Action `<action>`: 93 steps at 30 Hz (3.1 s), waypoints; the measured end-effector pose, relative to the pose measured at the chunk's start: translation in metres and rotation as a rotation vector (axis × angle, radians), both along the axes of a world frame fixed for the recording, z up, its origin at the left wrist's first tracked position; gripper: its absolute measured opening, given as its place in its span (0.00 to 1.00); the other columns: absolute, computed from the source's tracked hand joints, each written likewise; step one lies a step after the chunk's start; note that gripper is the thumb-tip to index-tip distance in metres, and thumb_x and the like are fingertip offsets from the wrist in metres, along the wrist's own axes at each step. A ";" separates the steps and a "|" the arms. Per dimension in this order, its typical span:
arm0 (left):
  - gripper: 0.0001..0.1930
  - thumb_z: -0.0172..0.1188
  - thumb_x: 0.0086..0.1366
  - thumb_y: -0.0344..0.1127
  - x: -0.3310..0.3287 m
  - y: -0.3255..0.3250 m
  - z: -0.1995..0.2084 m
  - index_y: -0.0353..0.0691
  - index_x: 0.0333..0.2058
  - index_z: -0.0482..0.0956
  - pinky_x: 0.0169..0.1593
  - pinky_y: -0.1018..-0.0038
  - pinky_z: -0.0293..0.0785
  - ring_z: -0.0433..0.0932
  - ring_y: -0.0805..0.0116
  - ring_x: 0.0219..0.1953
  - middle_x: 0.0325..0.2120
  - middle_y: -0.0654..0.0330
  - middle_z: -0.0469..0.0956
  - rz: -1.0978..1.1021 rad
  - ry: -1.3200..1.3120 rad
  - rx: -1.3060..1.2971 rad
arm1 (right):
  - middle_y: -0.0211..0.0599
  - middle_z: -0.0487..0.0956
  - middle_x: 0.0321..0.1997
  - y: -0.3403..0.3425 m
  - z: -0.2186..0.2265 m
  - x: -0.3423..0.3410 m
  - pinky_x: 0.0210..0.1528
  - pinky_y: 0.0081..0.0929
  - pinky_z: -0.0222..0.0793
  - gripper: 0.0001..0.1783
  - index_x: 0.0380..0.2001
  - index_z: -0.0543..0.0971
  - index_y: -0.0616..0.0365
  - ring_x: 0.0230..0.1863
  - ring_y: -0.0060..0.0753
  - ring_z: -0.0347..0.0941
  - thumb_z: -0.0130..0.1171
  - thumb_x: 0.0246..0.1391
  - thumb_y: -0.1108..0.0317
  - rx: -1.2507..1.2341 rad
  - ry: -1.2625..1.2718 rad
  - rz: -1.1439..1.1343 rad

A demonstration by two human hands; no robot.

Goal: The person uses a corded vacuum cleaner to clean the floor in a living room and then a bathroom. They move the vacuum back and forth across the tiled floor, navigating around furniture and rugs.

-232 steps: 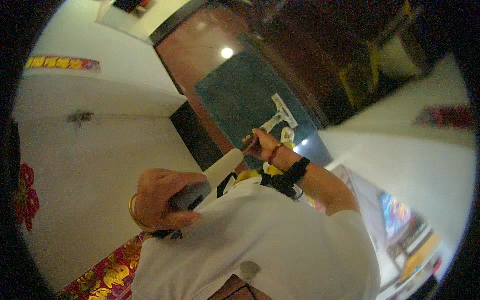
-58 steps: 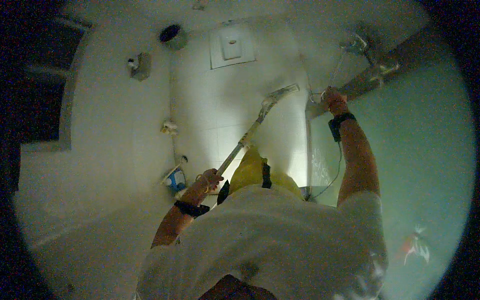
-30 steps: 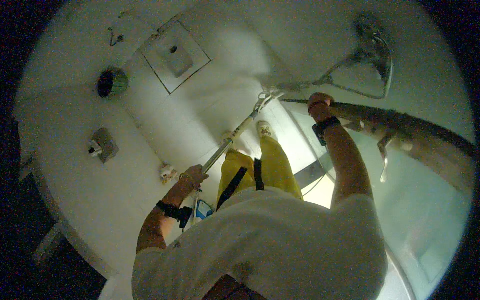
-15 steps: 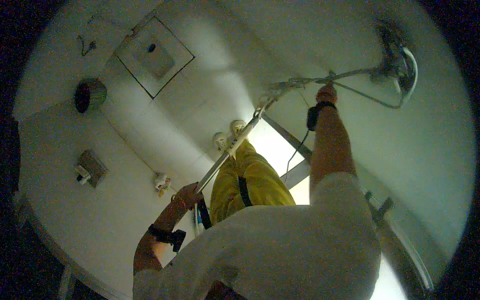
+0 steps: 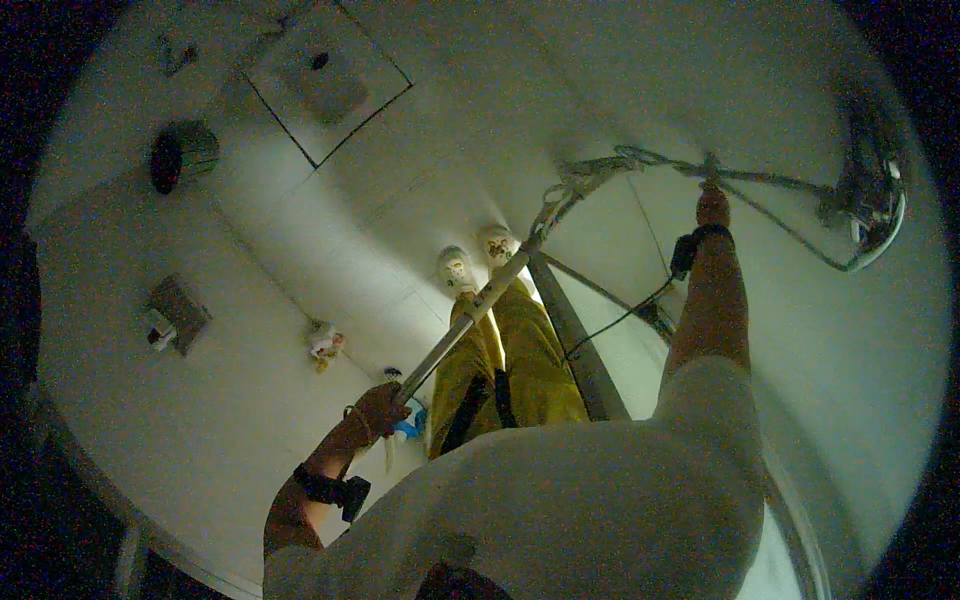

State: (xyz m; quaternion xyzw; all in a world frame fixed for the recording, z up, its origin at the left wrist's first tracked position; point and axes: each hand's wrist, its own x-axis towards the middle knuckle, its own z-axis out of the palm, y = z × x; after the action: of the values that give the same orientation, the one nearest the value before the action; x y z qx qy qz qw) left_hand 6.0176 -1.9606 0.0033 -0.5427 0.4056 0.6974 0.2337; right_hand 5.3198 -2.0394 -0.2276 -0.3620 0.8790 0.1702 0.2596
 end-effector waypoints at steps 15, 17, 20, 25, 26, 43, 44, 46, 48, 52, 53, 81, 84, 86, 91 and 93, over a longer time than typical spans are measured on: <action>0.11 0.50 0.47 0.35 0.021 0.049 -0.009 0.35 0.28 0.65 0.22 0.68 0.67 0.71 0.65 0.17 0.16 0.54 0.70 0.012 -0.019 0.072 | 0.39 0.66 0.39 0.031 -0.014 0.045 0.32 0.34 0.60 0.23 0.44 0.66 0.54 0.34 0.33 0.60 0.49 0.45 0.56 0.182 0.110 0.208; 0.11 0.51 0.48 0.36 0.027 0.059 -0.017 0.36 0.30 0.65 0.19 0.71 0.66 0.69 0.67 0.15 0.16 0.56 0.69 -0.004 -0.020 0.057 | 0.40 0.65 0.40 0.038 -0.007 0.047 0.33 0.35 0.60 0.24 0.45 0.66 0.54 0.35 0.33 0.60 0.49 0.44 0.55 0.167 0.116 0.216; 0.13 0.53 0.51 0.38 0.025 0.071 -0.036 0.37 0.32 0.66 0.15 0.75 0.64 0.65 0.72 0.11 0.14 0.59 0.67 -0.017 0.047 -0.008 | 0.40 0.65 0.41 0.035 0.002 0.032 0.35 0.36 0.60 0.25 0.45 0.65 0.54 0.37 0.34 0.59 0.50 0.43 0.54 0.154 0.159 0.234; 0.13 0.52 0.51 0.39 0.019 0.067 -0.060 0.37 0.32 0.65 0.16 0.74 0.64 0.65 0.72 0.13 0.13 0.59 0.65 -0.066 0.049 -0.098 | 0.40 0.63 0.44 0.017 -0.009 -0.007 0.38 0.37 0.59 0.28 0.46 0.65 0.53 0.41 0.36 0.58 0.52 0.41 0.53 0.182 0.191 0.277; 0.13 0.53 0.51 0.38 0.019 0.065 -0.061 0.37 0.32 0.65 0.17 0.74 0.64 0.65 0.72 0.14 0.14 0.60 0.65 -0.053 0.060 -0.089 | 0.40 0.63 0.44 0.015 -0.012 -0.013 0.38 0.37 0.59 0.29 0.46 0.65 0.53 0.41 0.36 0.58 0.52 0.40 0.52 0.189 0.195 0.290; 0.19 0.57 0.47 0.35 0.053 0.109 -0.099 0.37 0.38 0.66 0.15 0.79 0.61 0.64 0.78 0.13 0.14 0.63 0.66 0.097 0.049 -0.035 | 0.42 0.58 0.53 0.083 -0.075 -0.090 0.48 0.42 0.58 0.38 0.49 0.62 0.51 0.52 0.41 0.54 0.58 0.33 0.47 0.264 0.011 0.507; 0.19 0.57 0.46 0.36 0.058 0.116 -0.103 0.37 0.37 0.66 0.15 0.80 0.61 0.64 0.78 0.13 0.14 0.64 0.66 0.117 0.043 -0.056 | 0.42 0.58 0.53 0.093 -0.075 -0.065 0.49 0.43 0.58 0.39 0.49 0.62 0.51 0.53 0.42 0.54 0.59 0.33 0.46 0.217 -0.203 0.649; 0.18 0.57 0.46 0.37 0.066 0.126 -0.107 0.38 0.36 0.67 0.15 0.80 0.61 0.63 0.79 0.13 0.14 0.64 0.66 0.127 0.168 -0.305 | 0.43 0.61 0.51 0.106 -0.071 0.015 0.43 0.41 0.62 0.33 0.48 0.62 0.54 0.49 0.43 0.59 0.54 0.38 0.51 0.129 -0.797 0.354; 0.17 0.57 0.46 0.38 0.068 0.127 -0.105 0.38 0.35 0.67 0.16 0.79 0.62 0.64 0.78 0.13 0.14 0.64 0.66 0.051 0.176 -0.356 | 0.44 0.66 0.45 0.112 -0.069 0.125 0.32 0.39 0.71 0.21 0.46 0.62 0.61 0.41 0.45 0.68 0.45 0.50 0.62 0.083 -1.277 -0.614; 0.15 0.53 0.45 0.37 0.059 0.112 -0.086 0.35 0.32 0.67 0.22 0.70 0.67 0.70 0.64 0.17 0.20 0.53 0.70 -0.010 0.072 -0.126 | 0.57 0.67 0.42 0.096 -0.043 0.289 0.38 0.54 0.66 0.32 0.47 0.59 0.71 0.37 0.61 0.68 0.46 0.47 0.53 0.158 -1.615 -0.931; 0.14 0.51 0.45 0.37 0.058 0.107 -0.081 0.34 0.30 0.67 0.24 0.66 0.69 0.73 0.57 0.19 0.23 0.48 0.72 0.022 0.056 -0.073 | 0.55 0.67 0.41 0.095 -0.037 0.318 0.37 0.53 0.66 0.31 0.46 0.59 0.70 0.36 0.59 0.68 0.46 0.48 0.53 0.114 -1.746 -0.852; 0.11 0.51 0.47 0.37 0.051 0.148 -0.032 0.37 0.27 0.68 0.25 0.63 0.67 0.72 0.54 0.20 0.19 0.50 0.71 -0.123 -0.028 -0.315 | 0.35 0.71 0.23 0.190 -0.029 0.438 0.27 0.30 0.68 0.17 0.28 0.68 0.58 0.24 0.33 0.69 0.42 0.51 0.54 -0.122 -1.546 -1.019; 0.11 0.50 0.46 0.37 0.053 0.157 -0.027 0.37 0.27 0.68 0.26 0.63 0.66 0.72 0.54 0.22 0.20 0.49 0.71 -0.024 0.001 -0.234 | 0.35 0.71 0.23 0.200 -0.032 0.440 0.28 0.28 0.68 0.17 0.29 0.68 0.58 0.24 0.32 0.69 0.43 0.51 0.54 -0.058 -1.603 -1.073; 0.11 0.50 0.46 0.37 0.052 0.161 -0.025 0.36 0.27 0.68 0.25 0.64 0.66 0.72 0.55 0.21 0.19 0.49 0.71 -0.002 0.006 -0.205 | 0.35 0.71 0.23 0.204 -0.037 0.436 0.28 0.28 0.68 0.17 0.29 0.67 0.58 0.24 0.32 0.69 0.43 0.51 0.54 -0.003 -1.641 -1.140; 0.11 0.50 0.47 0.37 0.042 0.161 -0.015 0.36 0.27 0.67 0.18 0.69 0.65 0.69 0.63 0.14 0.14 0.53 0.69 -0.205 -0.013 -0.360 | 0.33 0.71 0.24 0.210 -0.065 0.424 0.28 0.22 0.67 0.15 0.31 0.67 0.58 0.25 0.28 0.67 0.44 0.51 0.56 -0.220 -1.316 0.005; 0.10 0.50 0.47 0.36 0.029 0.155 -0.005 0.36 0.27 0.67 0.18 0.70 0.64 0.69 0.65 0.13 0.14 0.54 0.68 -0.098 0.000 -0.288 | 0.33 0.71 0.26 0.218 -0.078 0.427 0.29 0.25 0.66 0.13 0.33 0.68 0.56 0.26 0.30 0.66 0.44 0.51 0.58 -0.324 -1.413 -0.146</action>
State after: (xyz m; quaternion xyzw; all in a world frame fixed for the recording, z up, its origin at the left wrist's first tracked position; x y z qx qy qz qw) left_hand 6.0470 -1.8057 -0.0022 -0.5502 0.5275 0.6196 0.1872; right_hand 5.7470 -1.8218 -0.3052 -0.3600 0.5375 -0.2544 0.7189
